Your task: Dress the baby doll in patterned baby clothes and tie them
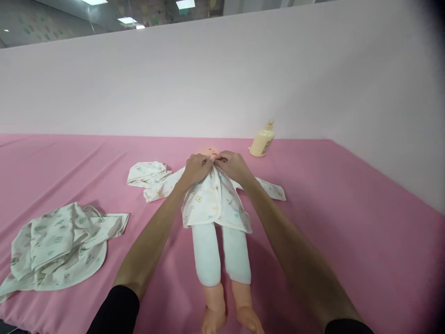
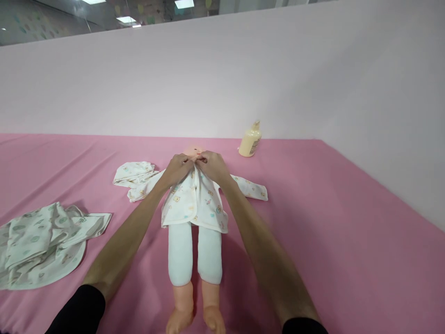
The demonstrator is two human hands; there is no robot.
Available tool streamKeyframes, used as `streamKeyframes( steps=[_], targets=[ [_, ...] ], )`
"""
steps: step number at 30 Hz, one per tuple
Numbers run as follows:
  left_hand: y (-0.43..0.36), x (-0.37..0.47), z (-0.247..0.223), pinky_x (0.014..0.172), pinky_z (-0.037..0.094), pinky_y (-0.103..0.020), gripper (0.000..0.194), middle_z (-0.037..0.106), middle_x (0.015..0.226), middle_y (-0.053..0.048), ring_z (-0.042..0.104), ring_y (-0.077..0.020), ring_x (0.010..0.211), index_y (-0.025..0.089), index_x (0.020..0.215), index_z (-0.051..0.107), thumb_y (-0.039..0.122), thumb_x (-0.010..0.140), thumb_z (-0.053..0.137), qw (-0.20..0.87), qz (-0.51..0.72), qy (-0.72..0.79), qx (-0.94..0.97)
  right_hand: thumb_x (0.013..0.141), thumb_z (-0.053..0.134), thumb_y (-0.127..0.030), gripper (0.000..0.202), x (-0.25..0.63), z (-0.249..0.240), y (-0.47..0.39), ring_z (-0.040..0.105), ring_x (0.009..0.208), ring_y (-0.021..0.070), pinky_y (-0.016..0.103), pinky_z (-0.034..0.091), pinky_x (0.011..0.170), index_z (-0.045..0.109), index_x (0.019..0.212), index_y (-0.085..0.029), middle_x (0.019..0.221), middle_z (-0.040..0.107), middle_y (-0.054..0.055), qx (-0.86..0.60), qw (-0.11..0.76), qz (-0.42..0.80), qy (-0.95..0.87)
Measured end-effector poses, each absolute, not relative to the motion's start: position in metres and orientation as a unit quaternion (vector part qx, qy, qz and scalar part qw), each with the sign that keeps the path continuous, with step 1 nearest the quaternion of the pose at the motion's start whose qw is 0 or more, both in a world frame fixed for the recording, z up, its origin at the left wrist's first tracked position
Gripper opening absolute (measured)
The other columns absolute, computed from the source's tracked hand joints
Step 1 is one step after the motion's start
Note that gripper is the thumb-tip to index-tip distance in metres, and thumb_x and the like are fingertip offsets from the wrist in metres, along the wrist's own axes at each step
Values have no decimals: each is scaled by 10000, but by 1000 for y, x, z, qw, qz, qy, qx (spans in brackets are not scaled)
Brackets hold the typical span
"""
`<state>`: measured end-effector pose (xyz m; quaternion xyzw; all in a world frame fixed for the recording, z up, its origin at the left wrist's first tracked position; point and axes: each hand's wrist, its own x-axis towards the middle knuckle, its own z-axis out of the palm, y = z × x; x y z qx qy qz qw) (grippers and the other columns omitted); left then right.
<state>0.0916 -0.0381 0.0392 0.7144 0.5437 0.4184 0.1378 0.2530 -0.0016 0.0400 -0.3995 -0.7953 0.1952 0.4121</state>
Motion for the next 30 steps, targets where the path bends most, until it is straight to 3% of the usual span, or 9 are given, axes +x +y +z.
streamKeyframes(
  steps=[5,12,21,30],
  targets=[
    [-36,89,36,666,354,-300,363,534,620,-22,493,-171,687,195,557,466,272,911,477,139,441,544,700,810,583,-138,151,248,36,-1,560,692,163,284,401,668,653,683,-179,748,659,34,-376,414,123,-820],
    [-34,88,35,629,290,-311,389,362,553,-1,364,-163,602,210,555,235,157,901,405,112,414,541,724,827,610,-172,150,246,34,-1,568,690,165,289,411,684,659,685,-184,747,677,29,-379,421,118,-815],
    [-35,92,31,786,380,-322,287,573,751,-53,503,-211,853,202,634,435,183,919,412,111,412,562,709,826,649,-197,88,245,34,-2,635,766,182,303,462,741,700,757,-181,821,725,42,-403,430,161,-791],
    [-40,89,35,614,377,-272,215,571,715,-19,484,-146,667,173,725,613,315,876,557,245,455,536,667,830,639,-206,73,245,31,-2,658,812,192,323,502,766,708,820,-182,886,735,57,-410,438,202,-774]
  ],
)
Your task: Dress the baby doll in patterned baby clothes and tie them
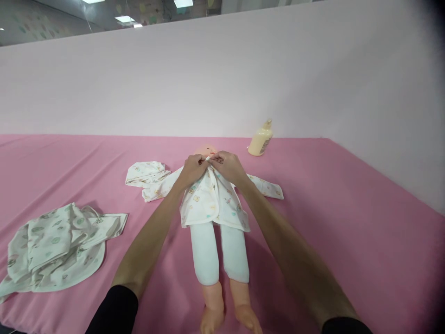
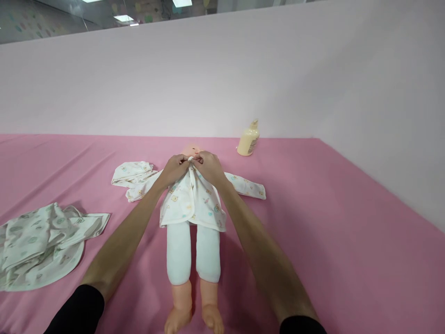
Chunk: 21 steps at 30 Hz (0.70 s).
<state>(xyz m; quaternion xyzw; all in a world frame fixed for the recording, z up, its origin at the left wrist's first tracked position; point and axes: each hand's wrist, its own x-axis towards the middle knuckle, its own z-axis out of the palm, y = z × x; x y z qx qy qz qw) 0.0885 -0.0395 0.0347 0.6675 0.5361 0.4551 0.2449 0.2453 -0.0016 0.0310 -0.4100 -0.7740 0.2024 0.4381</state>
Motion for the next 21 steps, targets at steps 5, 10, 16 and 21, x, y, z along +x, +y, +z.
streamKeyframes(
  steps=[5,10,16,21],
  targets=[
    [-39,85,36,528,310,-248,265,503,651,9,399,-106,563,161,743,619,386,871,562,297,456,536,645,821,646,-190,54,245,32,-3,657,790,188,312,497,731,700,818,-179,862,731,53,-410,436,201,-776],
    [-37,84,36,509,290,-235,212,477,623,22,382,-93,539,163,708,580,331,837,582,316,456,527,644,816,660,-182,47,245,31,-3,658,783,182,304,496,737,705,826,-174,860,734,52,-409,438,203,-774],
    [-38,83,35,513,296,-239,277,473,620,22,379,-98,549,173,716,579,419,844,588,308,457,533,642,826,648,-174,70,245,33,-4,654,791,192,309,483,735,718,818,-174,853,729,60,-411,425,181,-786],
    [-37,82,35,544,326,-249,263,489,616,21,393,-105,560,172,710,590,391,853,563,291,453,533,652,822,656,-180,71,246,35,-6,650,786,188,306,482,741,725,810,-187,856,731,51,-406,423,186,-788]
  ],
)
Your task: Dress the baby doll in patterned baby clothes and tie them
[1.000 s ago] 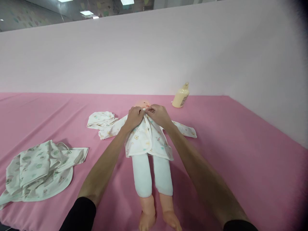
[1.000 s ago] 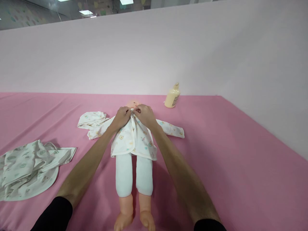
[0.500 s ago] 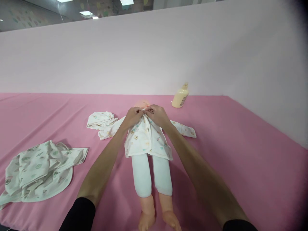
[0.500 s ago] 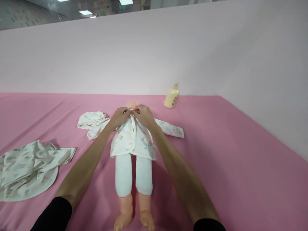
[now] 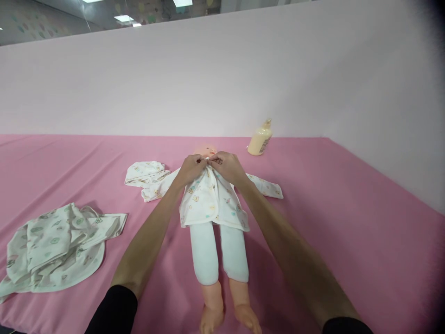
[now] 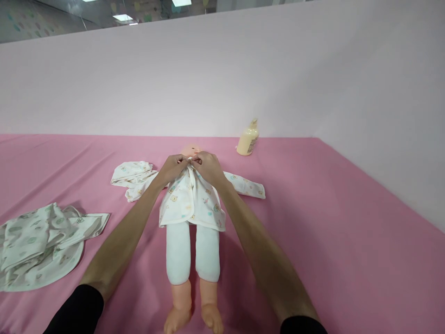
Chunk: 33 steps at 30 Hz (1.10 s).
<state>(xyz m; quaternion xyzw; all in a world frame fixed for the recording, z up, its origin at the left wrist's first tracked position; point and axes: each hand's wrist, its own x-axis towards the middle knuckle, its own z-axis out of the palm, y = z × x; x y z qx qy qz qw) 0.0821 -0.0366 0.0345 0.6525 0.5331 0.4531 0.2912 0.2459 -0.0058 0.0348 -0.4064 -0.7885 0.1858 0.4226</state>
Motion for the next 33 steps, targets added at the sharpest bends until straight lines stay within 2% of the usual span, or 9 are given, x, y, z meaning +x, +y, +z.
streamKeyframes(
  steps=[13,21,26,33],
  targets=[
    [-36,85,35,547,344,-237,160,531,663,18,419,-99,576,157,772,624,303,806,569,303,447,548,639,814,650,-152,85,247,35,-6,657,794,183,303,494,739,724,851,-169,862,734,56,-399,423,202,-788],
    [-38,86,34,556,357,-235,133,569,717,3,450,-104,610,159,776,622,278,791,567,306,464,542,630,831,626,-199,93,249,31,-3,662,820,189,320,502,770,718,838,-180,886,733,57,-398,435,193,-784],
    [-37,86,34,549,364,-234,171,579,718,3,465,-107,603,164,864,649,312,814,579,335,452,549,619,820,642,-233,83,249,29,-2,657,797,184,318,506,758,705,846,-184,863,722,49,-395,442,202,-780],
    [-36,85,34,662,419,-247,182,640,842,-20,536,-130,735,165,882,659,313,845,558,288,449,533,656,823,637,-245,98,251,31,-4,644,802,181,315,503,753,687,864,-171,876,706,57,-396,439,222,-775]
  ],
)
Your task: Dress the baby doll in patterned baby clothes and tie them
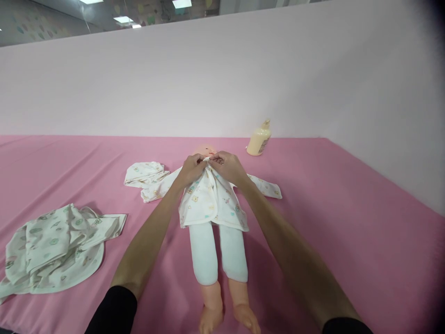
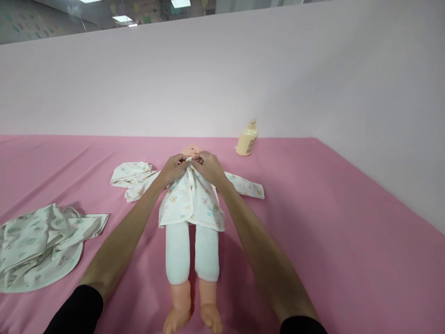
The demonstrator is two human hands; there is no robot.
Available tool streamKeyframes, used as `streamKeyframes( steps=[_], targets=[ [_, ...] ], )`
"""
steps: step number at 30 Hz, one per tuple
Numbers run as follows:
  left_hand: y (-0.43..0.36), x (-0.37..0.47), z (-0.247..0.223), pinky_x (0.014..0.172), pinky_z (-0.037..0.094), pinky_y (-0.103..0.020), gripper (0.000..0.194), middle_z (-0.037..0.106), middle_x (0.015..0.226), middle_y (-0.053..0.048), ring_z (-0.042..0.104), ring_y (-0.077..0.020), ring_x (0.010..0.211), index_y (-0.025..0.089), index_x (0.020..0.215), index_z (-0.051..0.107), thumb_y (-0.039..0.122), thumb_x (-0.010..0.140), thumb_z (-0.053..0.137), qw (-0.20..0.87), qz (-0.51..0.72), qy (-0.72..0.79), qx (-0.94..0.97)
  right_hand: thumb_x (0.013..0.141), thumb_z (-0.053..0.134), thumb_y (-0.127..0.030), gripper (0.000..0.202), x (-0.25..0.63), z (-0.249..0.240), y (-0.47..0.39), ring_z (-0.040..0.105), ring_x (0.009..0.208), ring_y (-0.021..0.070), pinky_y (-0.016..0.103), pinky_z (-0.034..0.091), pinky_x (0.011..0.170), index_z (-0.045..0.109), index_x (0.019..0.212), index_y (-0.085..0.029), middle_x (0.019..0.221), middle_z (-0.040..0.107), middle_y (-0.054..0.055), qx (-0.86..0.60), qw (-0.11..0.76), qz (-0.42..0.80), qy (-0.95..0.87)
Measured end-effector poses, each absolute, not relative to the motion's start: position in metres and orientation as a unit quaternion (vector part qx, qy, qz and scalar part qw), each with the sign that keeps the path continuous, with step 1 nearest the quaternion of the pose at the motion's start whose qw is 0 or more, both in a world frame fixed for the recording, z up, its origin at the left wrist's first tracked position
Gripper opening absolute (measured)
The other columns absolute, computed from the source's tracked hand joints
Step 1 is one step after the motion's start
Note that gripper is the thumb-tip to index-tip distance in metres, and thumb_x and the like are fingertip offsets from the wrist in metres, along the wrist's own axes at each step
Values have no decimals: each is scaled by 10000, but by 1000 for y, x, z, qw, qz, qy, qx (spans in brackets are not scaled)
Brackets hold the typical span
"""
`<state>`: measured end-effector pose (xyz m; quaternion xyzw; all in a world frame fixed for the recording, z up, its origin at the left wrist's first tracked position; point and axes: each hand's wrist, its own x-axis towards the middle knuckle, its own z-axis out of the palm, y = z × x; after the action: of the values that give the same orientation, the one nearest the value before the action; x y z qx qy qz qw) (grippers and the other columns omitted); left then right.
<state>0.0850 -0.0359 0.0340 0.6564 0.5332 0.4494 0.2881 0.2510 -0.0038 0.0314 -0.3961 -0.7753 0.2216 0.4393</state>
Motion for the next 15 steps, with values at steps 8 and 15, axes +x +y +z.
streamKeyframes(
  steps=[8,15],
  targets=[
    [-39,84,37,639,427,-238,215,672,860,-28,546,-130,711,173,916,690,346,837,590,315,444,534,647,831,627,-247,190,255,31,0,631,897,195,335,510,815,676,996,-167,1012,665,92,-388,434,211,-785],
    [-45,75,47,664,468,-250,242,712,911,-39,615,-156,770,188,971,745,311,818,603,390,422,516,635,812,633,-277,115,256,37,-8,605,748,176,292,469,691,695,797,-182,835,705,46,-445,423,251,-748]
  ],
)
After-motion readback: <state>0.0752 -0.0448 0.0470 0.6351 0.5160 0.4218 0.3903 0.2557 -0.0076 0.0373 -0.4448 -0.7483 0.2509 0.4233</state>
